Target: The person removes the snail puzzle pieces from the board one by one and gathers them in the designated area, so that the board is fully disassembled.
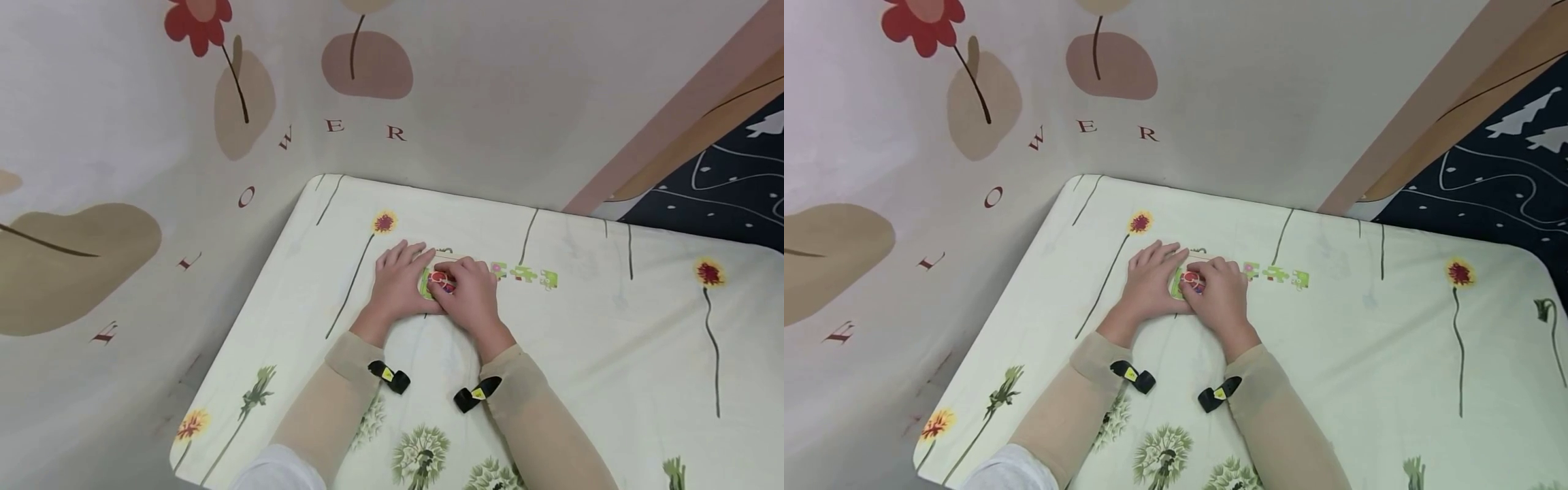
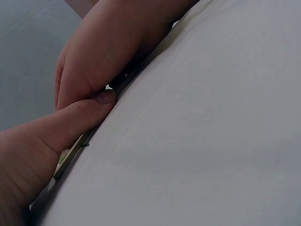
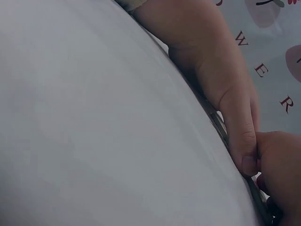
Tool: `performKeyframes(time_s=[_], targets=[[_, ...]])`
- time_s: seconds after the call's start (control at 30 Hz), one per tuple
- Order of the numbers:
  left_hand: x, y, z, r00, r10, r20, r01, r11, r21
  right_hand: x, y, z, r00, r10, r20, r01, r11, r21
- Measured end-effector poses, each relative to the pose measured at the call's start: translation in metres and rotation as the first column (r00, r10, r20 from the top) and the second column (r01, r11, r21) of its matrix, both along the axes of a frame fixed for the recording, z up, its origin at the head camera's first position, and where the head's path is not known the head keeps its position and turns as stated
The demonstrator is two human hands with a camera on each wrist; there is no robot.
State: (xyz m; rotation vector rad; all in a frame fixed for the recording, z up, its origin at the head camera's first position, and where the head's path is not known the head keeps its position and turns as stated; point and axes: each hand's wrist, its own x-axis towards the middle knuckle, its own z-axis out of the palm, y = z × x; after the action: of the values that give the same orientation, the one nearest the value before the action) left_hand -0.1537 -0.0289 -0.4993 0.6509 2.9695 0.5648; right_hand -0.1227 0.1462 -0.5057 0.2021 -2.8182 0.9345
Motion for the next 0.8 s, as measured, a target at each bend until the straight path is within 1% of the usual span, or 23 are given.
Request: performKeyframes(time_s=[0.33,0.57,0.8], targets=[[-0.001,0.0004,-0.0024,1.0,0.0,-0.016,0.0,1.0,-0.001,0.0007,0.0001,0.0033,1.0,-0.004,0.015,0.004,1.0,-0.02],[-0.0014,0.0002,-0.0034,1.0,0.001,-0.017,-0.001,1.0,-0.007,0.0009,0.001,0.0027,1.0,0.003,0.0,-0.003,1.0,-0.027],[-0.0013,0.0,-0.003,1.0,0.001,-0.012,-0.001,1.0,0.002,0.0003,0.002,-0.0019,0.999,0.006,-0.041,-0.008,0.998,-0.058]])
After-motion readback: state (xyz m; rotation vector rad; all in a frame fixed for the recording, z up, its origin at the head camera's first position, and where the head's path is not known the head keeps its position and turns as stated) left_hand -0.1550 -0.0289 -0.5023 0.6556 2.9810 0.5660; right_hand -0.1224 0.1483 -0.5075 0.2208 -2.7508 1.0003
